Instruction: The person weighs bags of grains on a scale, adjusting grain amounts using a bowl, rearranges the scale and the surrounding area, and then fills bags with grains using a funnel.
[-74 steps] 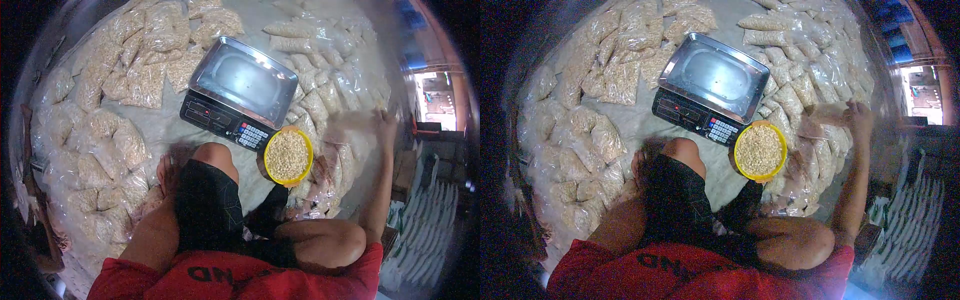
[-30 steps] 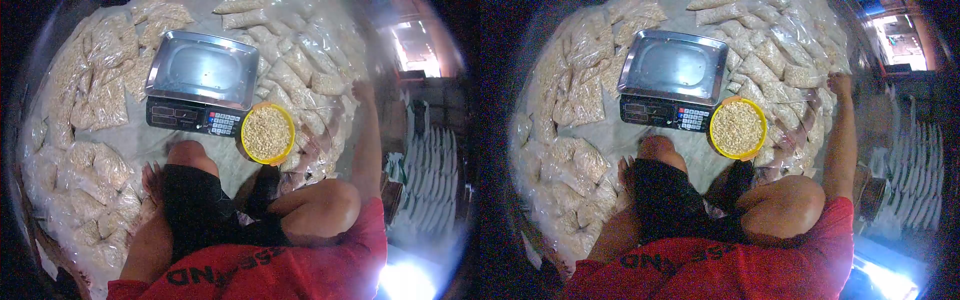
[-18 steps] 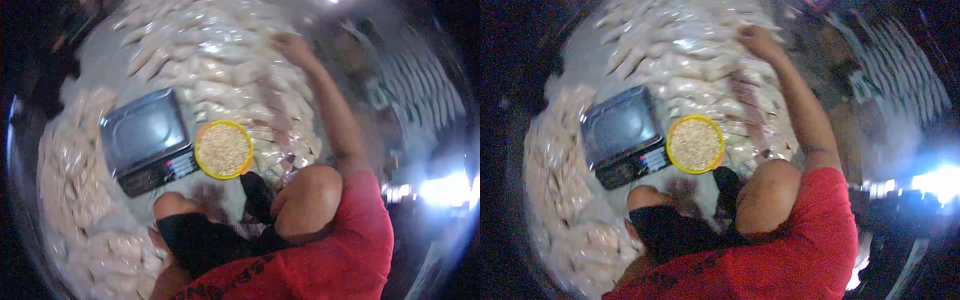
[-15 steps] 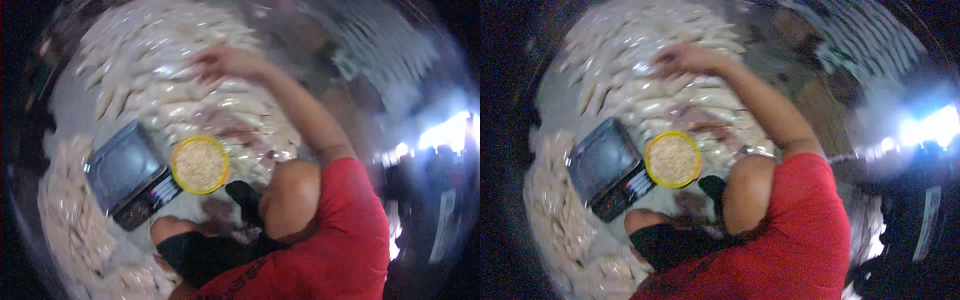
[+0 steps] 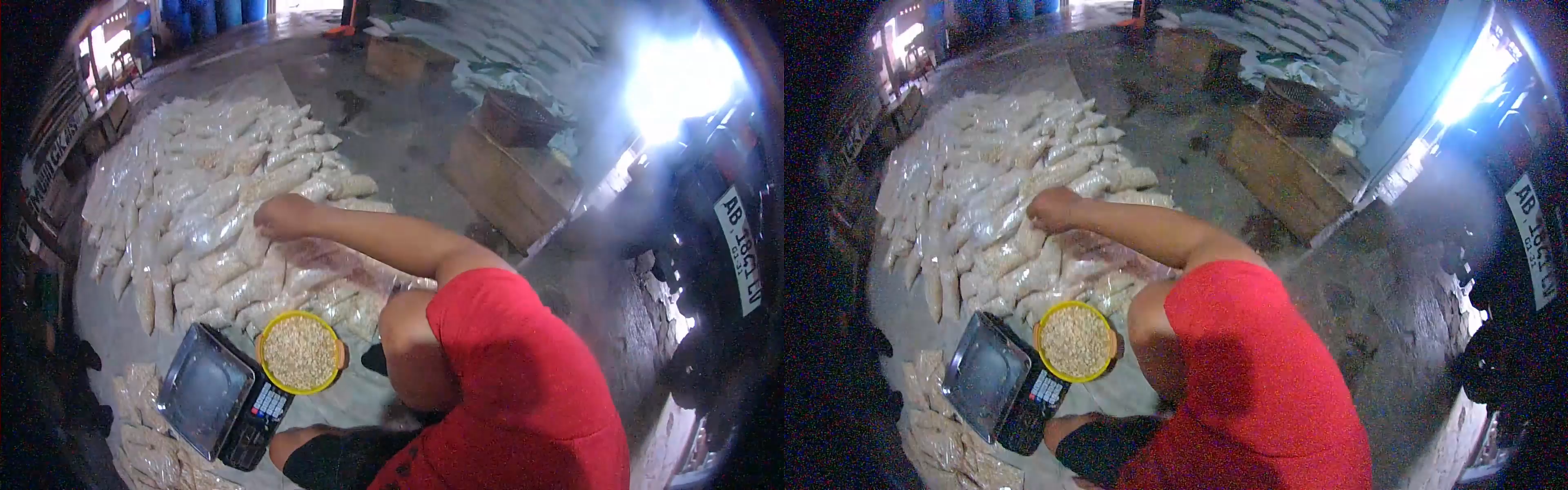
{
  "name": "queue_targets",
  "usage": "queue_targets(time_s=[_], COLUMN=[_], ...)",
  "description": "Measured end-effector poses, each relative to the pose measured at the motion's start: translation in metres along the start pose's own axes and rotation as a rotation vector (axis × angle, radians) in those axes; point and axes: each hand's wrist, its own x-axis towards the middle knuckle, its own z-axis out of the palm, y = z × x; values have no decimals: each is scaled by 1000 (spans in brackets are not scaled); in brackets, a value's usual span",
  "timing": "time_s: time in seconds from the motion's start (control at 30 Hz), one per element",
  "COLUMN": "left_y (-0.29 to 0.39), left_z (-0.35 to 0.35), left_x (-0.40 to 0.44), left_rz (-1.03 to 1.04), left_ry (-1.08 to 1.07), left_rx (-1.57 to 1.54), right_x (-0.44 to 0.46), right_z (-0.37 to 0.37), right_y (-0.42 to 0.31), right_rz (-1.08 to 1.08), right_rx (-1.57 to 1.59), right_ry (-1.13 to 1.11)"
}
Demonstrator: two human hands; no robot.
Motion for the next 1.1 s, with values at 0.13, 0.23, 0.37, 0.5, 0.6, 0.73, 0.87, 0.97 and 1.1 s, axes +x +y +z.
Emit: queue_targets(time_s=[0.13,0.23,0.37,0.5,0.6,0.73,0.87,0.97,1.1], left_y=[15,22,24,17,7,-36,-37,14,33], left_z=[-11,-24,-46,-71,-93,-126,-125,-136,-100], left_x=[7,8,4,-13,-28,-88,-140,-148,-171], left_rz=[-64,-104,-194,-278,-320,-276,-537,-893,-1184], left_ry=[-100,-179,-240,-301,-316,-331,-142,-11,204], left_rx=[23,40,62,76,71,116,76,-232,-1257], right_x=[-6,-75,-215,-322,-364,-272,-156,-106,-99], right_z=[-61,-118,-210,-295,-323,-228,-131,-91,-88], right_y=[105,204,336,417,460,406,302,241,221], right_rz=[523,822,726,981,975,813,669,627,605], right_rx=[398,51,1194,1143,1190,1075,1015,966,907], right_ry=[520,920,1280,1383,1412,941,481,314,272])
